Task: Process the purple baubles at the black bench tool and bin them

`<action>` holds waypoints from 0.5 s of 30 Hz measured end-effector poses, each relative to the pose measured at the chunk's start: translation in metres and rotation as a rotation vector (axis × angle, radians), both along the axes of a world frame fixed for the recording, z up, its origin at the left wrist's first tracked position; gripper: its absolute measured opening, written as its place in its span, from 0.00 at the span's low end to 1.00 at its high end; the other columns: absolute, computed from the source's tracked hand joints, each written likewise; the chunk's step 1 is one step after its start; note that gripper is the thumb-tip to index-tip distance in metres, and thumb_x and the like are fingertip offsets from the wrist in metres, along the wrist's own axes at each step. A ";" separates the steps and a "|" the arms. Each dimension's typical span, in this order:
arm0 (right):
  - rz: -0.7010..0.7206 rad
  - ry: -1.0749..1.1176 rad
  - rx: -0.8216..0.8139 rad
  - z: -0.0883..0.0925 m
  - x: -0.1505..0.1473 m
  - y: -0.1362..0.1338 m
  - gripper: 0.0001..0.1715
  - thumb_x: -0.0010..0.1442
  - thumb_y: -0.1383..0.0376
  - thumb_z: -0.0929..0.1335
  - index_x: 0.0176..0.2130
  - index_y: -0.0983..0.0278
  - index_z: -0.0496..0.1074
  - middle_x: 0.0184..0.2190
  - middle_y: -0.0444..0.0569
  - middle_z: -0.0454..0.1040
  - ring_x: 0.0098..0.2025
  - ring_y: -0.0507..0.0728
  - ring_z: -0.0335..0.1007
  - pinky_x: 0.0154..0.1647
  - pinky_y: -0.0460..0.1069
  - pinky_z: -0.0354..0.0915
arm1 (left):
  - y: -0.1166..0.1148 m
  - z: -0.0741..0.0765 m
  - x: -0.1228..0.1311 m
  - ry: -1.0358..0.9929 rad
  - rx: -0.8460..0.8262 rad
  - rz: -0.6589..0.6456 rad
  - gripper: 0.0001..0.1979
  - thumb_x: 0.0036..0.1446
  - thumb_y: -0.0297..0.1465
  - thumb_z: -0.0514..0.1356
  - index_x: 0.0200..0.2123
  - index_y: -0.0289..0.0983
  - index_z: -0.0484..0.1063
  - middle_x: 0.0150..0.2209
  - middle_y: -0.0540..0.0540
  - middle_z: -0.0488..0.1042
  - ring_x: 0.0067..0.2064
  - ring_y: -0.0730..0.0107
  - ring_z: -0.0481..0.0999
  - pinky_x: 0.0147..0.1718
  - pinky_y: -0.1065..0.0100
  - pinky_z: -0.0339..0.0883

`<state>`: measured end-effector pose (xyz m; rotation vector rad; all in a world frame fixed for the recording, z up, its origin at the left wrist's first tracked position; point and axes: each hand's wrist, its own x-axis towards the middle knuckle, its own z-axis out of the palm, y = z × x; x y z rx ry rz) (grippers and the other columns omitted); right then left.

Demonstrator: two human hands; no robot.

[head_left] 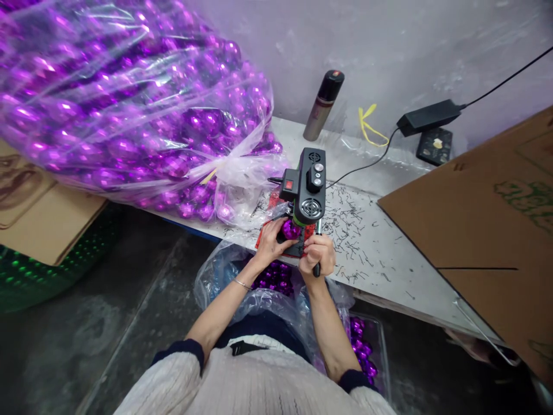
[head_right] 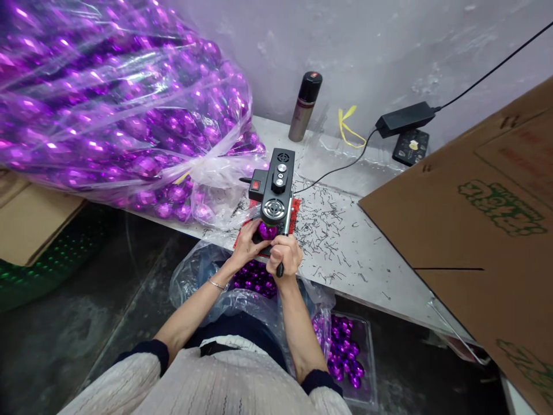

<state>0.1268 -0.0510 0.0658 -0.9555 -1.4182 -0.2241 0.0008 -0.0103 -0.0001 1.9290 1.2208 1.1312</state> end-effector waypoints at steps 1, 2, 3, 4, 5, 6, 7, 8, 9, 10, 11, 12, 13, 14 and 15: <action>0.005 0.005 0.003 0.000 0.000 0.000 0.16 0.70 0.61 0.60 0.30 0.59 0.64 0.26 0.44 0.70 0.27 0.52 0.66 0.34 0.52 0.64 | 0.000 0.000 0.000 -0.002 0.008 -0.005 0.34 0.57 0.49 0.67 0.60 0.37 0.69 0.57 0.34 0.75 0.60 0.49 0.75 0.60 0.48 0.65; 0.010 0.007 0.006 -0.001 0.000 0.000 0.16 0.70 0.61 0.60 0.30 0.59 0.64 0.26 0.44 0.70 0.27 0.52 0.65 0.34 0.52 0.64 | 0.000 0.000 0.000 -0.006 0.017 -0.010 0.34 0.57 0.49 0.66 0.60 0.36 0.68 0.57 0.34 0.75 0.60 0.49 0.75 0.60 0.48 0.65; 0.013 0.008 0.009 -0.001 -0.001 0.001 0.16 0.70 0.61 0.60 0.30 0.59 0.64 0.26 0.43 0.70 0.27 0.52 0.65 0.34 0.52 0.64 | 0.000 0.000 -0.001 -0.008 0.024 -0.014 0.34 0.58 0.49 0.66 0.60 0.36 0.68 0.57 0.34 0.75 0.60 0.49 0.75 0.59 0.48 0.65; 0.010 0.008 0.011 -0.001 -0.001 0.001 0.16 0.70 0.61 0.60 0.30 0.59 0.64 0.26 0.43 0.69 0.27 0.52 0.65 0.35 0.52 0.63 | 0.000 0.000 -0.001 -0.009 0.028 -0.017 0.34 0.58 0.49 0.66 0.60 0.36 0.68 0.57 0.33 0.75 0.60 0.49 0.75 0.59 0.48 0.66; 0.004 0.006 0.013 -0.002 -0.001 0.001 0.16 0.71 0.61 0.59 0.30 0.59 0.63 0.26 0.43 0.69 0.27 0.51 0.65 0.35 0.52 0.63 | 0.000 0.001 -0.001 -0.007 0.029 -0.019 0.34 0.58 0.49 0.66 0.60 0.36 0.68 0.57 0.33 0.75 0.59 0.49 0.75 0.59 0.48 0.66; -0.004 0.004 0.017 -0.002 -0.001 0.002 0.17 0.71 0.61 0.59 0.30 0.59 0.63 0.26 0.43 0.69 0.26 0.51 0.65 0.35 0.52 0.64 | 0.001 0.001 -0.001 -0.005 0.028 -0.019 0.34 0.57 0.48 0.67 0.60 0.36 0.68 0.57 0.34 0.75 0.59 0.49 0.75 0.59 0.48 0.66; -0.013 0.004 0.020 -0.003 -0.001 0.002 0.17 0.71 0.61 0.59 0.30 0.59 0.63 0.26 0.43 0.69 0.26 0.51 0.65 0.35 0.52 0.64 | 0.001 0.001 0.000 -0.003 0.028 -0.017 0.33 0.57 0.47 0.67 0.60 0.36 0.68 0.57 0.34 0.75 0.59 0.49 0.75 0.59 0.47 0.65; -0.022 0.001 0.023 -0.005 -0.001 0.002 0.17 0.71 0.61 0.58 0.30 0.59 0.62 0.26 0.42 0.69 0.26 0.51 0.65 0.35 0.52 0.64 | 0.001 0.001 0.000 -0.005 0.028 -0.016 0.33 0.57 0.47 0.67 0.60 0.36 0.68 0.57 0.34 0.75 0.59 0.49 0.75 0.59 0.47 0.65; -0.029 -0.009 0.027 -0.006 -0.001 0.003 0.16 0.71 0.62 0.58 0.30 0.59 0.62 0.26 0.42 0.69 0.26 0.51 0.65 0.35 0.52 0.65 | 0.000 0.000 0.000 -0.008 0.030 -0.013 0.33 0.57 0.47 0.67 0.60 0.36 0.68 0.57 0.33 0.75 0.59 0.48 0.75 0.59 0.47 0.66; -0.034 -0.032 0.028 -0.008 -0.001 0.002 0.16 0.71 0.62 0.58 0.30 0.59 0.62 0.26 0.42 0.69 0.27 0.51 0.66 0.35 0.51 0.65 | 0.000 0.000 0.000 -0.012 0.032 -0.011 0.33 0.57 0.47 0.67 0.60 0.36 0.68 0.57 0.33 0.75 0.59 0.49 0.75 0.59 0.48 0.66; -0.035 -0.065 0.026 -0.009 -0.001 0.002 0.16 0.71 0.63 0.58 0.30 0.59 0.62 0.26 0.42 0.69 0.27 0.51 0.67 0.36 0.51 0.66 | 0.000 0.000 0.001 -0.016 0.032 -0.010 0.32 0.58 0.46 0.67 0.60 0.36 0.68 0.57 0.33 0.75 0.59 0.49 0.75 0.59 0.48 0.66; -0.035 -0.095 0.025 -0.010 -0.001 0.002 0.16 0.70 0.63 0.58 0.30 0.59 0.62 0.26 0.42 0.69 0.27 0.51 0.67 0.36 0.51 0.66 | 0.001 0.000 0.001 -0.017 0.030 -0.010 0.32 0.58 0.46 0.67 0.60 0.36 0.68 0.57 0.33 0.75 0.59 0.49 0.75 0.59 0.48 0.66; -0.035 -0.108 0.025 -0.009 -0.001 0.001 0.16 0.70 0.64 0.58 0.29 0.59 0.62 0.26 0.42 0.69 0.27 0.51 0.67 0.35 0.51 0.66 | 0.001 -0.001 0.001 -0.016 0.028 -0.011 0.31 0.58 0.45 0.67 0.60 0.36 0.68 0.57 0.33 0.75 0.59 0.49 0.75 0.59 0.48 0.66; -0.035 -0.096 0.022 -0.006 -0.001 0.001 0.17 0.70 0.64 0.58 0.29 0.59 0.62 0.26 0.42 0.69 0.26 0.51 0.67 0.34 0.51 0.66 | 0.002 -0.001 0.002 -0.015 0.025 -0.011 0.31 0.58 0.45 0.67 0.60 0.36 0.68 0.57 0.33 0.75 0.59 0.49 0.75 0.59 0.47 0.66; -0.034 -0.067 0.010 -0.001 -0.001 0.000 0.17 0.70 0.64 0.58 0.28 0.59 0.62 0.26 0.42 0.69 0.26 0.51 0.66 0.33 0.50 0.65 | 0.003 -0.002 0.002 -0.014 0.022 -0.011 0.31 0.58 0.45 0.67 0.60 0.37 0.68 0.57 0.34 0.75 0.59 0.49 0.75 0.59 0.47 0.66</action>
